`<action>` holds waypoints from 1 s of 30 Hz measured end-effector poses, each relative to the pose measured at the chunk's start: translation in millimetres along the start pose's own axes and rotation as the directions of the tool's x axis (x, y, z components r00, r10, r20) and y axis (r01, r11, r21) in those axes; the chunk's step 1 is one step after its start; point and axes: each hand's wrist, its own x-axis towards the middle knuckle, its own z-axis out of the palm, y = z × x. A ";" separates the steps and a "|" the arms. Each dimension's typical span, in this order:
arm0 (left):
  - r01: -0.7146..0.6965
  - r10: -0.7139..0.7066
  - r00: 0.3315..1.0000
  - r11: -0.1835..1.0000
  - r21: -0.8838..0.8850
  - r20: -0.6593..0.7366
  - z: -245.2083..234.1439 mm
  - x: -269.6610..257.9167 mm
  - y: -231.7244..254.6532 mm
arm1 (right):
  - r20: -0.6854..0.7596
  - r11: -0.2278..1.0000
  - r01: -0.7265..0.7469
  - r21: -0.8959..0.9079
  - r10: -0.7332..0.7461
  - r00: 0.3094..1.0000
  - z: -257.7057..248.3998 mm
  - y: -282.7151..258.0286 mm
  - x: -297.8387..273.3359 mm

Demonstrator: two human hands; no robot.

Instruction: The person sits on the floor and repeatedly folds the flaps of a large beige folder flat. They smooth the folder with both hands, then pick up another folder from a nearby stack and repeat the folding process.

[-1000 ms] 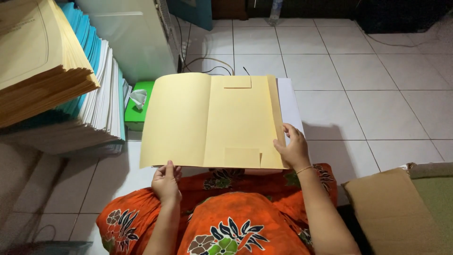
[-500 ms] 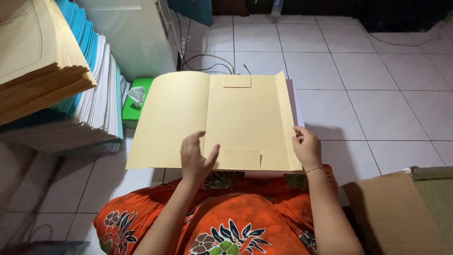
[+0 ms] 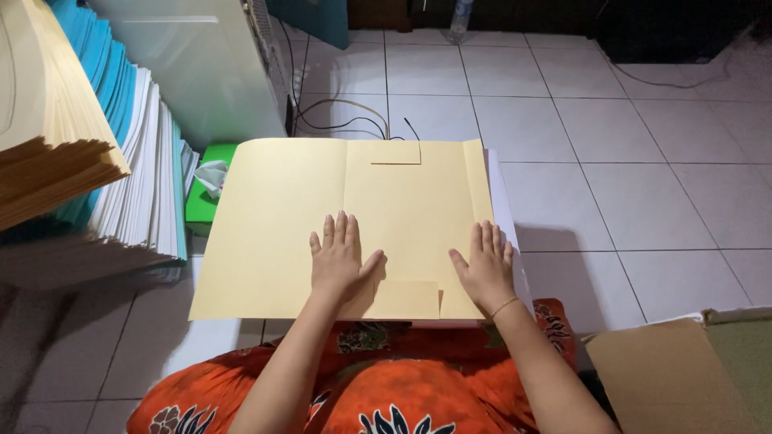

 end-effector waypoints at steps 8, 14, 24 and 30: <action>0.033 -0.034 0.997 0.999 0.015 0.066 -7.8 8.1 1.9 | -0.008 0.993 -0.117 0.011 0.117 0.993 -4.7 -8.2 185.9; 0.064 -0.063 0.996 0.998 -0.005 0.066 -5.1 14.5 0.2 | -0.044 0.988 -0.153 0.009 0.154 0.987 10.8 1.8 268.1; 0.059 -0.059 0.998 0.998 -0.036 0.011 4.4 11.1 -3.4 | 0.005 0.996 -0.090 -0.001 0.090 0.996 -13.0 -20.8 53.2; 0.043 -0.043 0.999 0.999 -0.002 0.003 7.6 11.1 -6.1 | -0.016 0.994 -0.105 -0.010 0.105 0.994 23.1 -1.6 -50.3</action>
